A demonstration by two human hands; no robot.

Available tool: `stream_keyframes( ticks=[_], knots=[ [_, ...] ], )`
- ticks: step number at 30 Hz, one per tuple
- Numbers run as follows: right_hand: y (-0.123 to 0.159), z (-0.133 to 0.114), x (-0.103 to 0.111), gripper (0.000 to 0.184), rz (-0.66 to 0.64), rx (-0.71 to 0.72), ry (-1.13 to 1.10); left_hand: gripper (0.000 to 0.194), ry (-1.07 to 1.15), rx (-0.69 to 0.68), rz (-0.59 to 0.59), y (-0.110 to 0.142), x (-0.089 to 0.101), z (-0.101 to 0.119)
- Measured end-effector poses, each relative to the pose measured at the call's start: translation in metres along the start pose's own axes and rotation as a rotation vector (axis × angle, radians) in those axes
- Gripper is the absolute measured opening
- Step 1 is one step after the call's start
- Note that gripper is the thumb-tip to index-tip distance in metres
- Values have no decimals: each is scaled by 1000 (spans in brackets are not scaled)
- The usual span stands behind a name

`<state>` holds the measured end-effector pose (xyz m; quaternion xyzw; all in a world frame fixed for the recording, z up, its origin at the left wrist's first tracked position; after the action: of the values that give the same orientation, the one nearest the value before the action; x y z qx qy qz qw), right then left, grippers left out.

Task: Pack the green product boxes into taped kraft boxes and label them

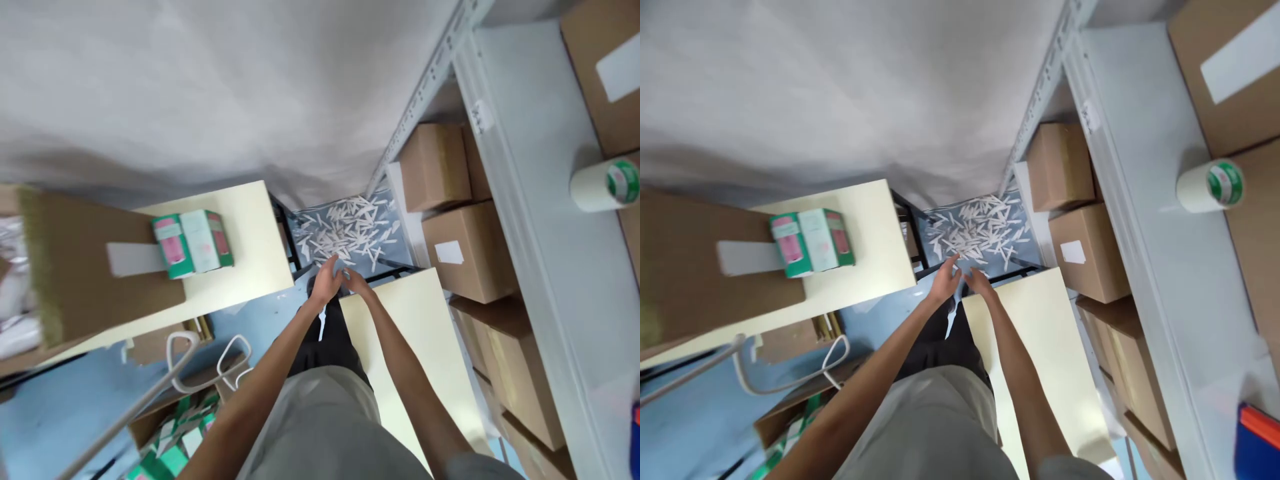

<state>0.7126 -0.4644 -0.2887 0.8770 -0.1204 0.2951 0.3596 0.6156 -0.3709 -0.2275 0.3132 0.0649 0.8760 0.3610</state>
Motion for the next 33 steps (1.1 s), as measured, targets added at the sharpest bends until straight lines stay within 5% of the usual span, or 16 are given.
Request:
stream_keyframes(
  ticks=[5, 11, 15, 18, 22, 26, 29, 33],
  knots=[
    [33, -66, -5, 63, -9, 109, -72, 48, 156, 135, 194, 61, 93, -27],
    [65, -197, -11, 71, -21, 447, -53, 40, 318, 200, 465, 129, 220, -57],
    [64, -296, -47, 77, -32, 604, 97, 41, 405, 189, 604, 159, 289, -85],
    [36, -362, -87, 98, -58, 597, 294, 37, 485, 241, 603, 168, 324, -119],
    [-32, -437, -118, 137, -39, 494, 526, 35, 688, 410, 469, 162, 343, -163],
    [-90, -484, -123, 119, -81, 439, 613, 36, 934, 558, 240, 155, 335, -187],
    [-104, -488, -125, 93, -116, 406, 636, 29, 1041, 659, 38, 158, 322, -199],
    [-80, -460, -130, 80, -75, 367, 612, 16, 1034, 777, -123, 165, 314, -220]
  ],
)
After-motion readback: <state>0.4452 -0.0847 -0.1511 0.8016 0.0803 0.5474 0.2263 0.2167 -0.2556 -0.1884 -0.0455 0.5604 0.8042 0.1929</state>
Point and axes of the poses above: each hand's wrist, its own y-axis away from the middle knuckle, its own x-axis out of the back of the hand, z = x × y, the point moved 7 cm from there along -y, towards the middle knuckle, and after that the axes turned 5 degrees about z, right-handed, at the moved point
